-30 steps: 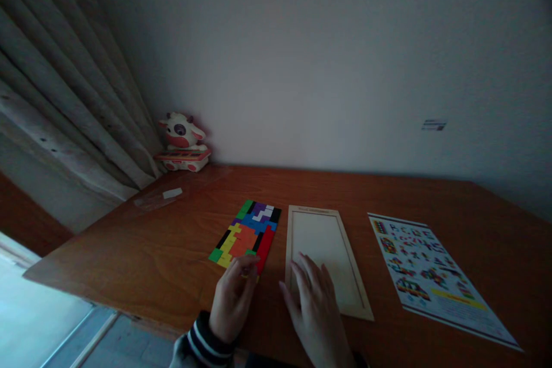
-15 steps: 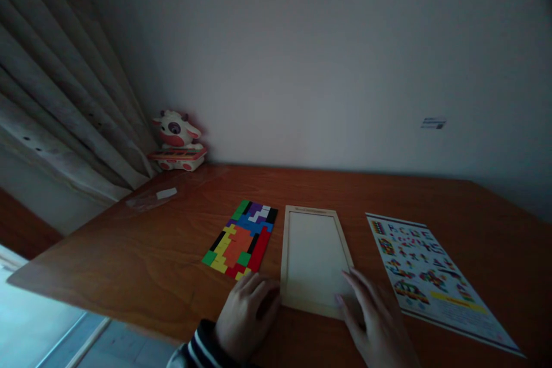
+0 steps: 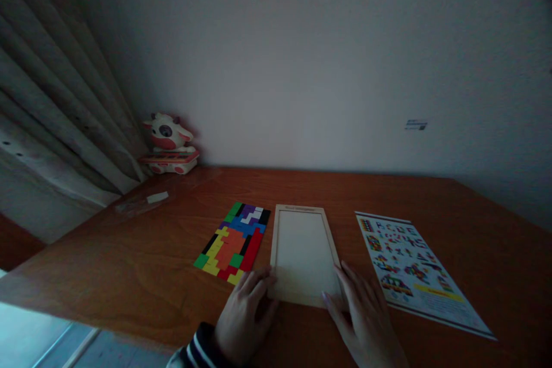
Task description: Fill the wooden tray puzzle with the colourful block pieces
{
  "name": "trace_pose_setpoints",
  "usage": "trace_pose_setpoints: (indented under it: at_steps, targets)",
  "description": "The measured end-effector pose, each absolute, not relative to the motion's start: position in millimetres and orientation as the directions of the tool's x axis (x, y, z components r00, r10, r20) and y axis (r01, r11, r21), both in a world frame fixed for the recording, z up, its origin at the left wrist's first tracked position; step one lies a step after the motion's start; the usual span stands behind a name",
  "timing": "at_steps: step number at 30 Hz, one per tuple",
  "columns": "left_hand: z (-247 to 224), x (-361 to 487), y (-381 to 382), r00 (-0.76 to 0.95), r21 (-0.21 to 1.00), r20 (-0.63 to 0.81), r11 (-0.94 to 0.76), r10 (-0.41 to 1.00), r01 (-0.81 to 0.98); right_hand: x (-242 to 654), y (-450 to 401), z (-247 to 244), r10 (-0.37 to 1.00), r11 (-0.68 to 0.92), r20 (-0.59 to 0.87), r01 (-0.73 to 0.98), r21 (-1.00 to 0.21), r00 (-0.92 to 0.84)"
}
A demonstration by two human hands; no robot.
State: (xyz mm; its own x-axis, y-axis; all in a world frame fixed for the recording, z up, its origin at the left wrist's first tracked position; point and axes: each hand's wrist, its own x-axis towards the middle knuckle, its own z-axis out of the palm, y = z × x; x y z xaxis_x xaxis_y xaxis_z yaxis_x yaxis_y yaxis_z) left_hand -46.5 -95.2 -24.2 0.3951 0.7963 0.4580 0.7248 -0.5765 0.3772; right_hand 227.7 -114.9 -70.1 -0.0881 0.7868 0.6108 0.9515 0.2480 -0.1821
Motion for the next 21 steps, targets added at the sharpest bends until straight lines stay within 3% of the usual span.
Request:
trace_pose_setpoints:
  at_steps: [21]
  targets:
    - [-23.1,-46.3,-93.9,0.387,0.396,0.484,-0.591,0.785,0.703,229.1,-118.2,-72.1,0.808,0.244,0.580,0.955,-0.171,-0.103]
